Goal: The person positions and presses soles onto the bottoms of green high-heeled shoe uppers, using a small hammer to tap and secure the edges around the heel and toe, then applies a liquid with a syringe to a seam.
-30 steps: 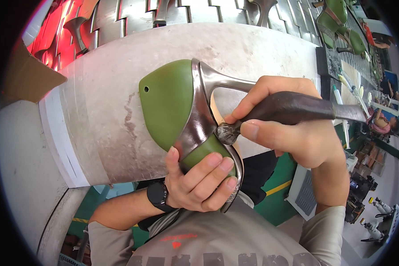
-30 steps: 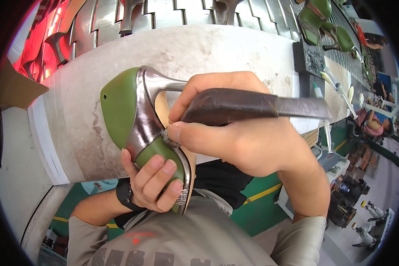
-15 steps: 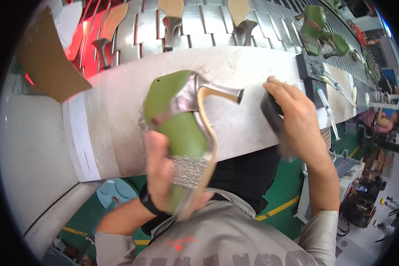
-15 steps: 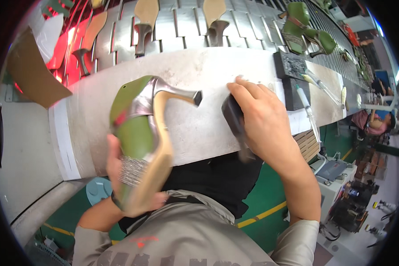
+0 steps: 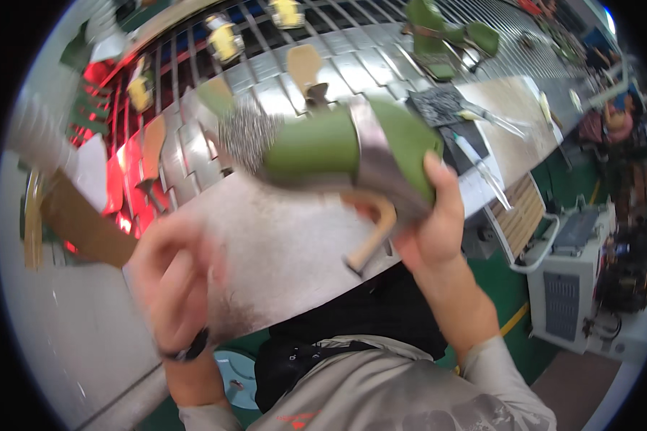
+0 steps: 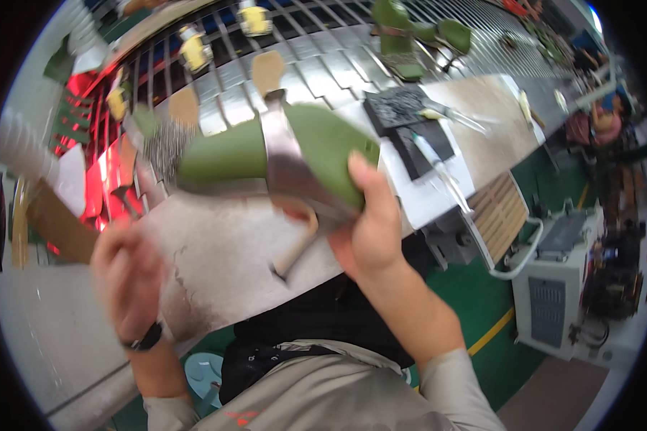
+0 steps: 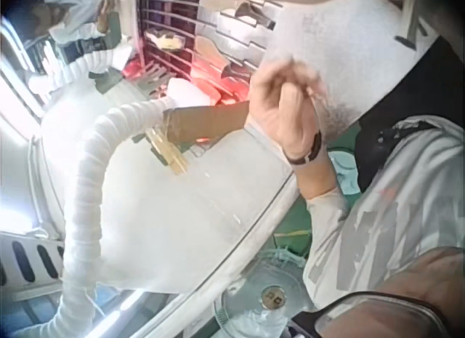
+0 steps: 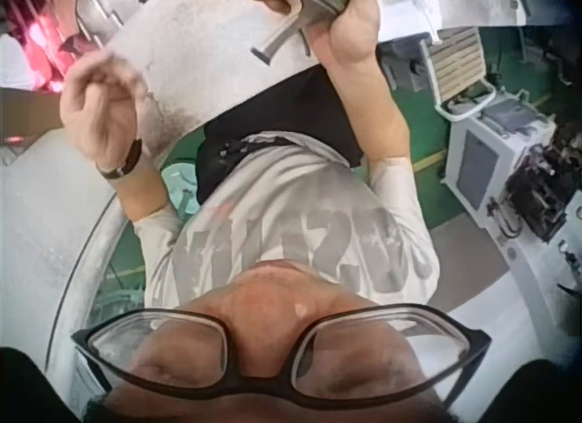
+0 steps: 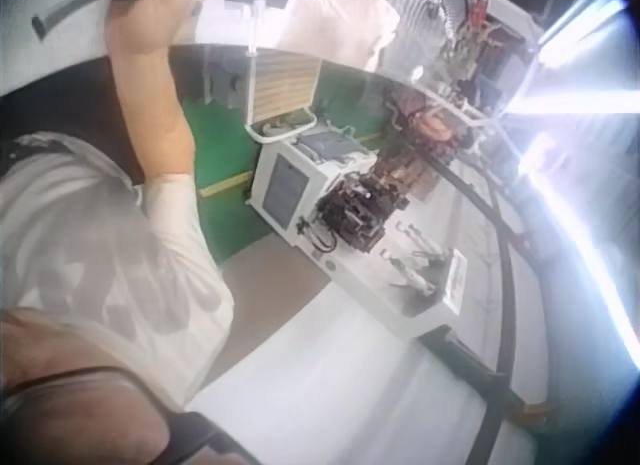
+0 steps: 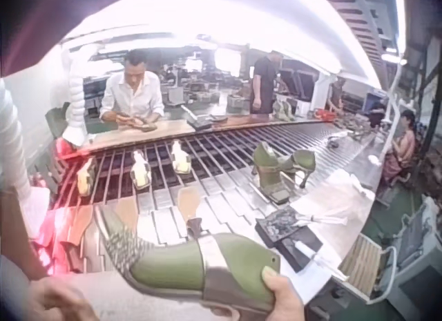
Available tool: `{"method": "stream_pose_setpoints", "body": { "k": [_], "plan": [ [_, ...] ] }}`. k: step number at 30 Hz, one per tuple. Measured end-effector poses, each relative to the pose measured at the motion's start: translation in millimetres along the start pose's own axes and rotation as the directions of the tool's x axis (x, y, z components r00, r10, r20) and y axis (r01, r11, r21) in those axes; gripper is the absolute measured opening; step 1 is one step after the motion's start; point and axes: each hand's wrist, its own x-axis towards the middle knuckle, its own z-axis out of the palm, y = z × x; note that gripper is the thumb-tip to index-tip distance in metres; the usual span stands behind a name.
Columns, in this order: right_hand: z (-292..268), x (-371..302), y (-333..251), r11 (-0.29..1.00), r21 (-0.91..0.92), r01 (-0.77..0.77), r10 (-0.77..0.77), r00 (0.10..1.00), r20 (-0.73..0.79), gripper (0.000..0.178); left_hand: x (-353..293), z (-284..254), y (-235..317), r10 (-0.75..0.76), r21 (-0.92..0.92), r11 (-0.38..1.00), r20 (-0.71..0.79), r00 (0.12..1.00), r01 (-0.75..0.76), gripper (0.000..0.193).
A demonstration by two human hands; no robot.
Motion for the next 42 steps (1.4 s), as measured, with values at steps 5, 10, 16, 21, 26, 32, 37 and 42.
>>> {"method": "stream_pose_setpoints", "body": {
  "k": [5, 10, 16, 21, 26, 32, 37, 42],
  "plan": [
    [-4.4, 140.5, -18.0, 0.748, -0.465, 0.474, -0.546, 0.837, -0.025, 0.037, -3.4, 15.1, 96.6, 0.492, -0.482, 0.864, 0.743, 0.454, -0.146, 0.03],
    [-51.8, 237.6, 0.8, 0.248, -0.917, 0.313, -0.698, 0.714, 0.055, 0.035, -36.1, 39.2, 119.0, 0.406, -0.395, 0.914, 0.898, 0.169, -0.095, 0.029],
    [-2.0, 198.4, 19.7, -0.348, -0.753, 0.558, -0.696, 0.384, 0.607, 0.034, 9.2, 45.5, 113.6, 0.438, -0.434, 0.89, 0.899, -0.006, -0.141, 0.026],
    [-0.3, 219.6, 34.9, -0.388, -0.789, 0.477, -0.008, 0.854, 0.52, 0.021, 75.2, 54.9, 98.5, 0.287, -0.285, 0.958, 0.955, 0.075, -0.039, 0.021],
    [-19.7, 204.2, 14.7, -0.123, -0.919, 0.375, -0.276, 0.876, 0.395, 0.014, 203.3, 38.6, -20.3, -0.052, 0.124, 0.992, 0.141, 0.989, 0.034, 0.045],
    [-36.7, 157.4, 6.2, 0.062, -0.865, 0.499, -0.334, 0.827, 0.453, 0.011, 440.0, 3.5, -152.1, 0.025, 0.827, 0.542, -0.193, 0.981, 0.149, 0.066],
    [-43.9, 158.7, -5.2, 0.158, -0.871, 0.465, -0.295, 0.864, 0.408, 0.011, 571.7, 54.2, -225.6, 0.216, 0.876, 0.329, -0.433, 0.875, 0.353, 0.121],
    [-44.5, 158.5, -7.4, 0.235, -0.862, 0.449, -0.302, 0.877, 0.374, 0.021, 590.5, 76.6, -239.9, 0.304, 0.785, 0.388, -0.604, 0.737, 0.484, 0.124]
  ]
}}
